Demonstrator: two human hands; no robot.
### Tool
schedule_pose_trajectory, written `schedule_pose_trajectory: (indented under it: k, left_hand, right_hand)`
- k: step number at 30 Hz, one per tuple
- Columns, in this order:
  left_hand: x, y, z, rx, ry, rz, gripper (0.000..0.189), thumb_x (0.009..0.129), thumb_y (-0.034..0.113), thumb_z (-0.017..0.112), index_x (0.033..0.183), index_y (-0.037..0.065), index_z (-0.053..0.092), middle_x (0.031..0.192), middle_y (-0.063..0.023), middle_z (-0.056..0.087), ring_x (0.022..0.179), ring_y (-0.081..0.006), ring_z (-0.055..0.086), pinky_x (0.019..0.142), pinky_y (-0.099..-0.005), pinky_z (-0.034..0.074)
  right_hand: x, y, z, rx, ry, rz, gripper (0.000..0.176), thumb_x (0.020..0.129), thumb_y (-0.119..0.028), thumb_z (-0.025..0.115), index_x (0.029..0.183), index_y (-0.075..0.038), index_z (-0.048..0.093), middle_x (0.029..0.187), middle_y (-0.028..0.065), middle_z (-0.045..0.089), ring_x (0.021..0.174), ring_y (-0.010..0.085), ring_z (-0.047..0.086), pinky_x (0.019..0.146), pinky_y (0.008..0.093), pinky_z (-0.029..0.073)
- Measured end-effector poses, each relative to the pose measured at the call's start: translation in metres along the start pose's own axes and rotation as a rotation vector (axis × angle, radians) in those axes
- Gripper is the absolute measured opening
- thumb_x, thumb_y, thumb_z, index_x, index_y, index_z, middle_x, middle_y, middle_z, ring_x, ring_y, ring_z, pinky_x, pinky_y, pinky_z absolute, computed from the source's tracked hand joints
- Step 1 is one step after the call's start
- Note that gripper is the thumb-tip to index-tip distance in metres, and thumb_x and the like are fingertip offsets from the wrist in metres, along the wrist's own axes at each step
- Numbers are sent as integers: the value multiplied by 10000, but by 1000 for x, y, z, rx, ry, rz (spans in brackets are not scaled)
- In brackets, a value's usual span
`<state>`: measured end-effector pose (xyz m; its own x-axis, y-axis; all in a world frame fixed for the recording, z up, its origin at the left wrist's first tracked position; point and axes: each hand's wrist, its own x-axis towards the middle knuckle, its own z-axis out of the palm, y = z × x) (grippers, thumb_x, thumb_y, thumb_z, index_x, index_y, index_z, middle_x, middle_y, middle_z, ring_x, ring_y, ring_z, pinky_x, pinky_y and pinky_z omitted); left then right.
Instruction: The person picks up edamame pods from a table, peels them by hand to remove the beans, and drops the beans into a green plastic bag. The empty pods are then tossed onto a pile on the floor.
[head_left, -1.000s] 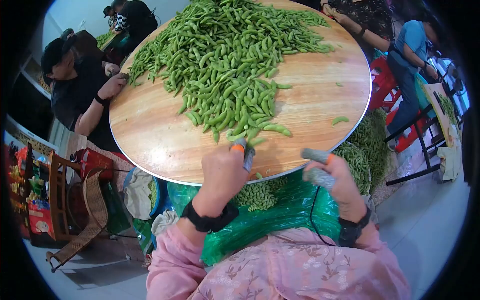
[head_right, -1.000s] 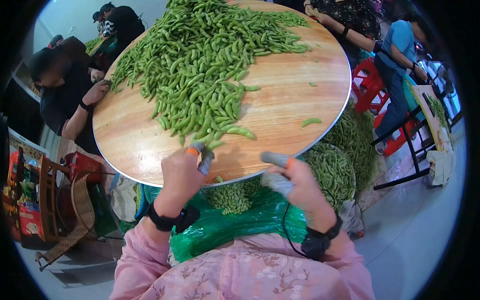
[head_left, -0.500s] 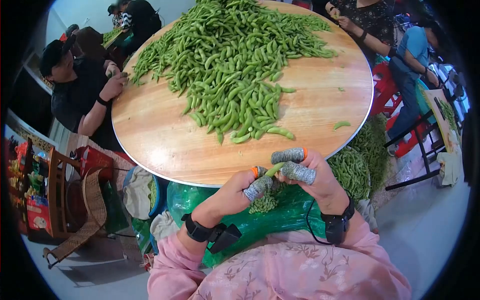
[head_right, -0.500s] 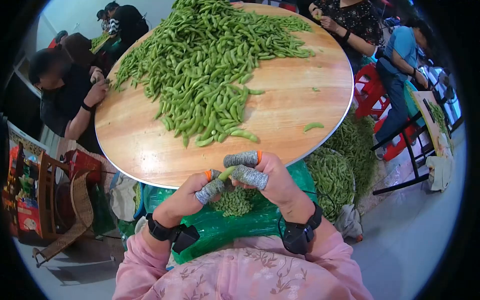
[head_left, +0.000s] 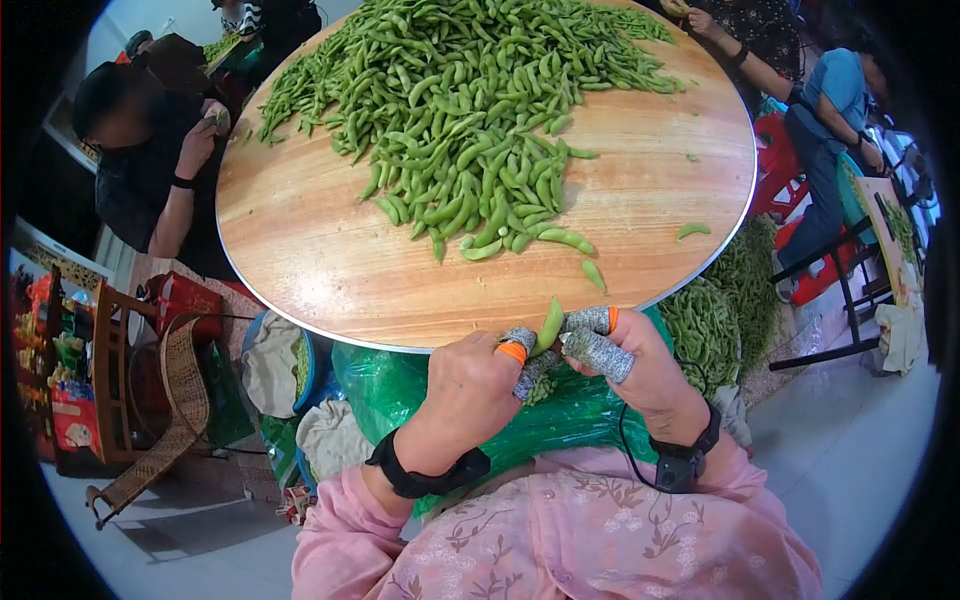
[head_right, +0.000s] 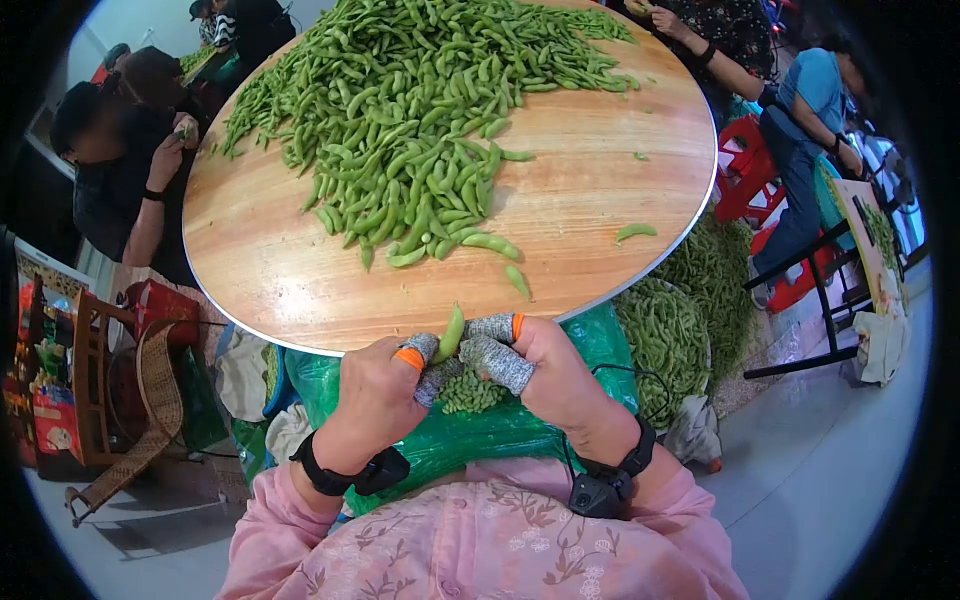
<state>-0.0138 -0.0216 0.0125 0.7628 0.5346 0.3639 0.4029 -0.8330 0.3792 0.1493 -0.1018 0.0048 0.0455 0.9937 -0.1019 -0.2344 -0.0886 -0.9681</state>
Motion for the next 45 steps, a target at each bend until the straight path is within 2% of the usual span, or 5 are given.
schedule_pose_trajectory:
  k: [11,22,29,37,45]
  left_hand:
    - [-5,-3,6,50,-64,75,205,630,77,626,823,27,577,654,-120,544,575,-273,550,460,-354,419]
    - [-22,-5,30,-1160,-86,-439,118,814,110,522,858,2,536,639,-79,507,544,-188,481,535,-265,408]
    - [-11,1,20,-648,-53,-245,205,858,209,510,879,9,548,675,33,506,555,-68,440,516,-203,374]
    - [-16,-5,15,-1572,-226,-572,197,877,174,463,833,7,559,660,28,496,554,-55,438,496,-202,357]
    - [-18,-2,27,-1091,-111,-401,191,845,189,497,895,11,546,725,24,517,587,-43,453,512,-173,368]
  right_hand:
    - [3,6,2,9,65,18,113,837,-99,511,832,-10,580,677,-47,513,606,37,435,566,187,367]
    - [5,31,6,233,27,-144,90,806,-52,549,858,10,588,782,4,585,712,61,510,639,208,414]
    - [3,25,2,-63,-13,-117,93,797,-26,543,872,17,576,784,3,580,714,67,507,652,209,417]
    - [-1,28,2,267,-72,-111,110,787,-15,561,893,10,571,886,32,597,794,83,545,706,218,443]
    - [-3,20,8,-181,-5,-209,104,784,-9,557,883,22,568,777,16,574,690,55,498,608,210,423]
